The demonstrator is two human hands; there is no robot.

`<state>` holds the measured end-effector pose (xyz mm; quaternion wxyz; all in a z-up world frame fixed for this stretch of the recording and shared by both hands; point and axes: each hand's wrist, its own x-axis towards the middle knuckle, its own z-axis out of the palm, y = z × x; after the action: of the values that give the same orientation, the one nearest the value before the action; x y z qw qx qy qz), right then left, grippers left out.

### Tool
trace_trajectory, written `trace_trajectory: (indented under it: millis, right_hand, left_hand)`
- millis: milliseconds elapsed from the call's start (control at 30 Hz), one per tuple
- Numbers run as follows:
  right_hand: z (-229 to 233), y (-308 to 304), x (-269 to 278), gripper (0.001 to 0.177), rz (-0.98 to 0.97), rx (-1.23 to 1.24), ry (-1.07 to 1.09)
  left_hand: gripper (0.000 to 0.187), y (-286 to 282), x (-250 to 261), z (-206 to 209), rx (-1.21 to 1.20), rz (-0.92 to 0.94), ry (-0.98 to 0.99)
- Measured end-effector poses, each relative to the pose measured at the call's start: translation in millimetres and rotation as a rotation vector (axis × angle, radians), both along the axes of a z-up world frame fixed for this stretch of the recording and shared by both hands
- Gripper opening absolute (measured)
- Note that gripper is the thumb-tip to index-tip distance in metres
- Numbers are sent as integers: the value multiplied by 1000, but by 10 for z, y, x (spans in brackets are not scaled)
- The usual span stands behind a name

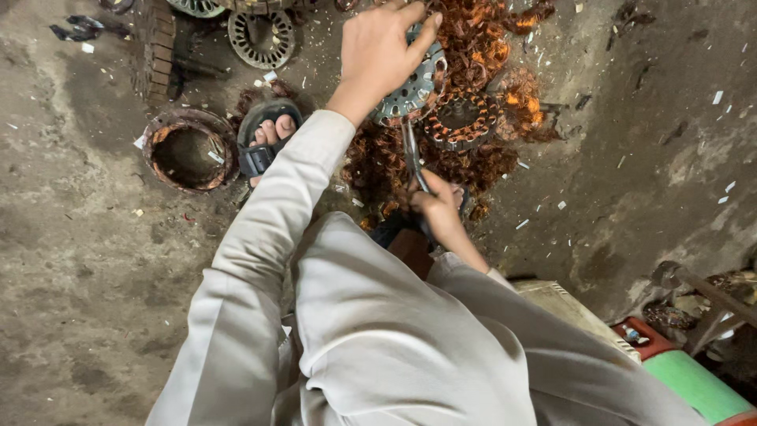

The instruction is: The person uses pliers to pull copper wire from a circular metal stator component. The person repeatedly pulls and twists the wire to separate it from the metal frame, accumulating copper shavings on the floor.

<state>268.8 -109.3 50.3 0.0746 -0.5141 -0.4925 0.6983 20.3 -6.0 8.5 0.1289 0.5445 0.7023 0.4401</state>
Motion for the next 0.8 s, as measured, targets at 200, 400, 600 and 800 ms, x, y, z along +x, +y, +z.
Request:
trace_trajectory:
  millis: [200, 400, 600, 800]
  right_hand:
    - [136, 251, -7, 11, -280, -787, 363]
    - [-28, 132, -122, 24, -111, -252, 117]
    - [-211, 180, -38, 24, -9, 17, 140]
    - [524, -28, 152, 19, -295, -589, 806]
  left_hand:
    - [37, 9, -12, 13, -2, 16, 23]
    - [35, 54, -22, -39, -95, 5, 11]
    - [43, 105, -45, -81, -305, -22, -17]
    - [44, 142, -43, -151, -256, -41, -132]
